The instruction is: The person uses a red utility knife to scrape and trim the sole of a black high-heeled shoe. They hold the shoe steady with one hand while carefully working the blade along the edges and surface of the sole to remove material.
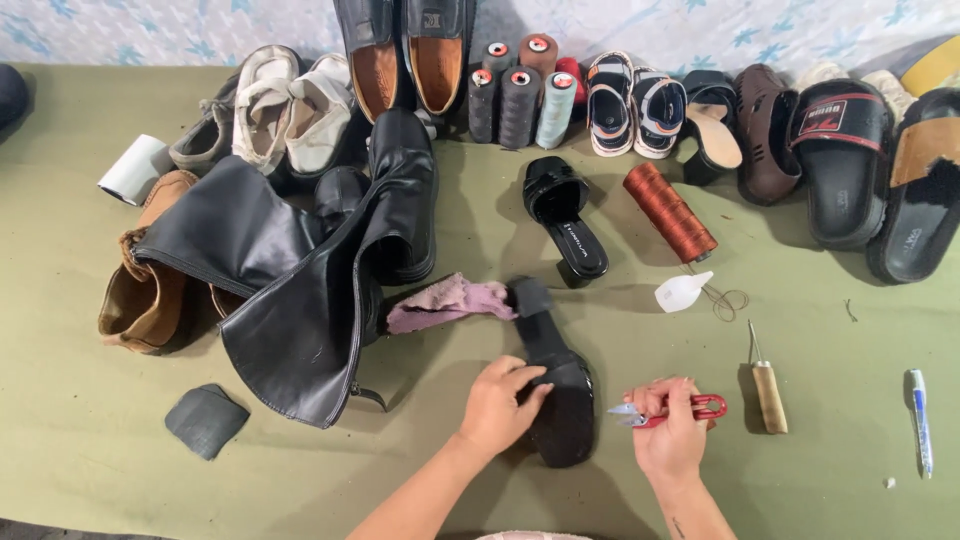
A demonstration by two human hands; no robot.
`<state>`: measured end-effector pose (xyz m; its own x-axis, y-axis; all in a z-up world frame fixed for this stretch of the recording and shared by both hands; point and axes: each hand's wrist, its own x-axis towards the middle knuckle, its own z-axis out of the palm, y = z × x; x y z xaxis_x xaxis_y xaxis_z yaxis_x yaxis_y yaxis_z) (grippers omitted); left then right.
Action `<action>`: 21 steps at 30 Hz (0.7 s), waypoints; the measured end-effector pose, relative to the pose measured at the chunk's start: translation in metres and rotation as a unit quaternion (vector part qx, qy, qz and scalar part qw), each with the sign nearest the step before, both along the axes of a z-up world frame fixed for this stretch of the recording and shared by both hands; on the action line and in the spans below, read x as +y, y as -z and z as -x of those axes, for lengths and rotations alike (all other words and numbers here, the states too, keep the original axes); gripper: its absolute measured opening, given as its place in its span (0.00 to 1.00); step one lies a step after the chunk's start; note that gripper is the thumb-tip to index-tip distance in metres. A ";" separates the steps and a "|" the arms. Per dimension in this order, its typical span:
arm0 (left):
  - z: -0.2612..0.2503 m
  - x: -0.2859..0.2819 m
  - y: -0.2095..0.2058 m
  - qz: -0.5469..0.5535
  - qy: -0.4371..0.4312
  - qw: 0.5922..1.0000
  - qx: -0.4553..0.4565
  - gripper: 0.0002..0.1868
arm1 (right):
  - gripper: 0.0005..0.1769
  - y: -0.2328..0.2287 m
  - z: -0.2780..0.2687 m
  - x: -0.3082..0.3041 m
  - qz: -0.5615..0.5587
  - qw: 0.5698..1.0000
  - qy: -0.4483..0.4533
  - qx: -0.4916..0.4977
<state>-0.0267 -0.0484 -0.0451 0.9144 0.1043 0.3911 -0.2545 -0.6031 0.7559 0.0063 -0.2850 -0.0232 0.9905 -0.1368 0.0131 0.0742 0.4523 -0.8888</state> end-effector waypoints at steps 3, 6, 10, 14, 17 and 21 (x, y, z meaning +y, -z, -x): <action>0.014 0.010 -0.007 0.045 -0.019 0.998 0.040 0.12 | 0.28 -0.009 -0.002 0.005 -0.011 1.000 -0.007 -0.004; 0.032 -0.005 -0.049 0.178 -0.062 0.917 0.351 0.30 | 0.27 0.000 -0.009 0.018 -0.012 0.999 -0.027 -0.037; 0.043 -0.017 -0.048 0.177 0.015 0.920 0.349 0.30 | 0.26 -0.001 -0.006 0.039 -0.050 0.996 -0.067 -0.033; 0.048 -0.014 -0.049 0.205 0.091 0.908 0.355 0.11 | 0.26 -0.009 -0.001 0.035 -0.035 0.998 -0.057 -0.015; 0.046 -0.007 -0.045 0.085 0.066 0.969 0.224 0.20 | 0.28 -0.015 -0.010 0.030 -0.010 0.999 -0.026 -0.019; 0.013 0.010 -0.020 -0.008 -0.042 0.995 -0.086 0.51 | 0.26 -0.009 -0.033 0.033 0.010 0.999 -0.043 -0.024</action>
<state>-0.0399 -0.0383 -0.0253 0.8218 0.1707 0.5436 -0.3275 -0.6392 0.6958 0.0389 -0.2524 -0.0139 0.9968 -0.0514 0.0618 0.0782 0.4416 -0.8938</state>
